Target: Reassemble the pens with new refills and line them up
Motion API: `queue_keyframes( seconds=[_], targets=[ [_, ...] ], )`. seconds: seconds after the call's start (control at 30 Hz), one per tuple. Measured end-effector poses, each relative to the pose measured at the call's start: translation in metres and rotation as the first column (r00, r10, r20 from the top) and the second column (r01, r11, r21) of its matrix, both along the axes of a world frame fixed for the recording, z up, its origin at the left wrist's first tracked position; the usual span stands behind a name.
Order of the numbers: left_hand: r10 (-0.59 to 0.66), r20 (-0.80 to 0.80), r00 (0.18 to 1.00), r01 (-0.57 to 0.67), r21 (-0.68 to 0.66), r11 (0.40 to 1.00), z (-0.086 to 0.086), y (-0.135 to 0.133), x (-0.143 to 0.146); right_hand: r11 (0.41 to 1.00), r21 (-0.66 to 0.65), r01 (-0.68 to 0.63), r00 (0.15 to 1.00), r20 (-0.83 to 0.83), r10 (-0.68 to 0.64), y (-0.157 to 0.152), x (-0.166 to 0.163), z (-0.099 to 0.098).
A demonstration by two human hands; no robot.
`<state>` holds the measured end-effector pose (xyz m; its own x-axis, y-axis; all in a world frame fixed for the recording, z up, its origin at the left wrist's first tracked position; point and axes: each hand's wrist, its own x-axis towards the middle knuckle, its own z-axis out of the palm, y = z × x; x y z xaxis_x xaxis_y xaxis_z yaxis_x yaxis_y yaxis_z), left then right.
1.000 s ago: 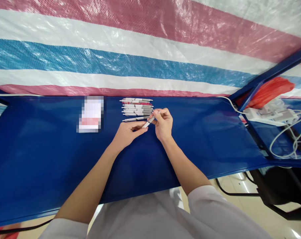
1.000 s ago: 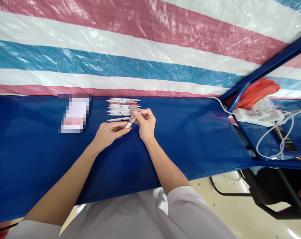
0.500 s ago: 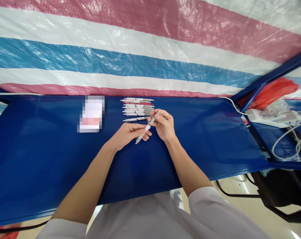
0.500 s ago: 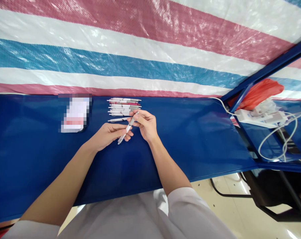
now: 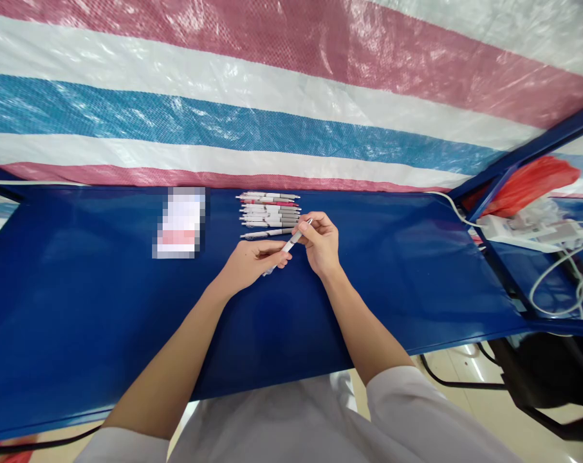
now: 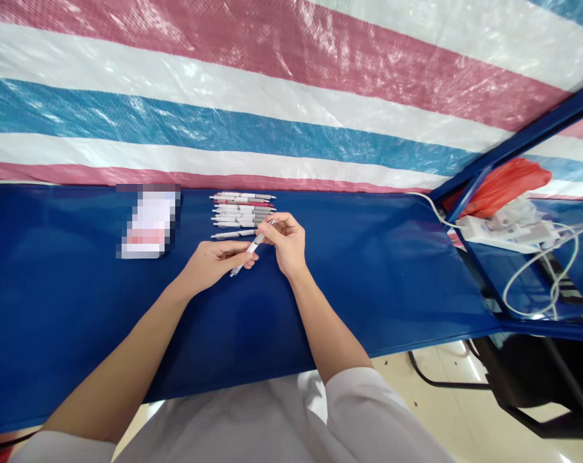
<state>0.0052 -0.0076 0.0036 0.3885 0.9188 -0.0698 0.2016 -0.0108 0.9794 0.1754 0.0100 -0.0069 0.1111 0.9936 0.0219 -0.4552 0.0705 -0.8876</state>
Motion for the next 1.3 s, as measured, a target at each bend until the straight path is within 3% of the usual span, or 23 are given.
queue_keyframes(
  seconds=[0.23,0.37,0.53,0.63,0.7,0.77,0.9,1.07,1.17,1.3],
  targets=[
    [-0.112,0.176,0.978,0.144,-0.182,0.973,0.013,-0.001,-0.003,0.986,0.046,-0.163,0.984,-0.069,0.166,-0.002,0.006,-0.002],
    [-0.126,0.170,0.977,0.160,-0.200,0.967,0.012,-0.001,-0.003,0.986,0.035,-0.160,0.981,-0.105,0.163,-0.002,0.005,-0.003],
    [-0.017,-0.012,1.000,0.017,0.016,1.000,-0.001,0.000,0.000,0.998,-0.021,-0.053,0.995,-0.089,0.050,0.001,-0.001,-0.001],
    [0.110,-0.147,0.983,-0.067,0.267,0.961,-0.009,-0.001,0.004,0.999,-0.047,0.013,0.996,-0.087,-0.017,0.002,-0.004,0.000],
    [0.163,-0.184,0.969,-0.086,0.366,0.927,-0.012,-0.002,0.006,0.998,-0.054,0.028,0.995,-0.097,-0.033,0.001,-0.005,0.000],
    [0.149,-0.170,0.974,-0.086,0.329,0.940,-0.011,-0.002,0.006,0.999,-0.049,0.013,0.993,-0.114,-0.019,0.000,-0.004,0.000],
    [0.026,-0.042,0.999,-0.022,0.081,0.996,-0.002,0.000,0.001,0.998,-0.025,-0.058,0.989,-0.135,0.054,-0.001,-0.001,0.001],
    [-0.105,0.129,0.986,0.121,-0.120,0.985,0.011,0.000,-0.004,0.986,0.004,-0.169,0.972,-0.165,0.168,-0.002,0.003,0.000],
    [-0.163,0.158,0.974,0.188,-0.155,0.970,0.015,0.000,-0.006,0.979,0.014,-0.204,0.963,-0.175,0.203,-0.003,0.003,-0.002],
    [-0.129,0.091,0.987,0.135,-0.067,0.989,0.011,-0.001,-0.005,0.981,0.012,-0.192,0.960,-0.205,0.190,-0.003,0.004,-0.004]
  ],
)
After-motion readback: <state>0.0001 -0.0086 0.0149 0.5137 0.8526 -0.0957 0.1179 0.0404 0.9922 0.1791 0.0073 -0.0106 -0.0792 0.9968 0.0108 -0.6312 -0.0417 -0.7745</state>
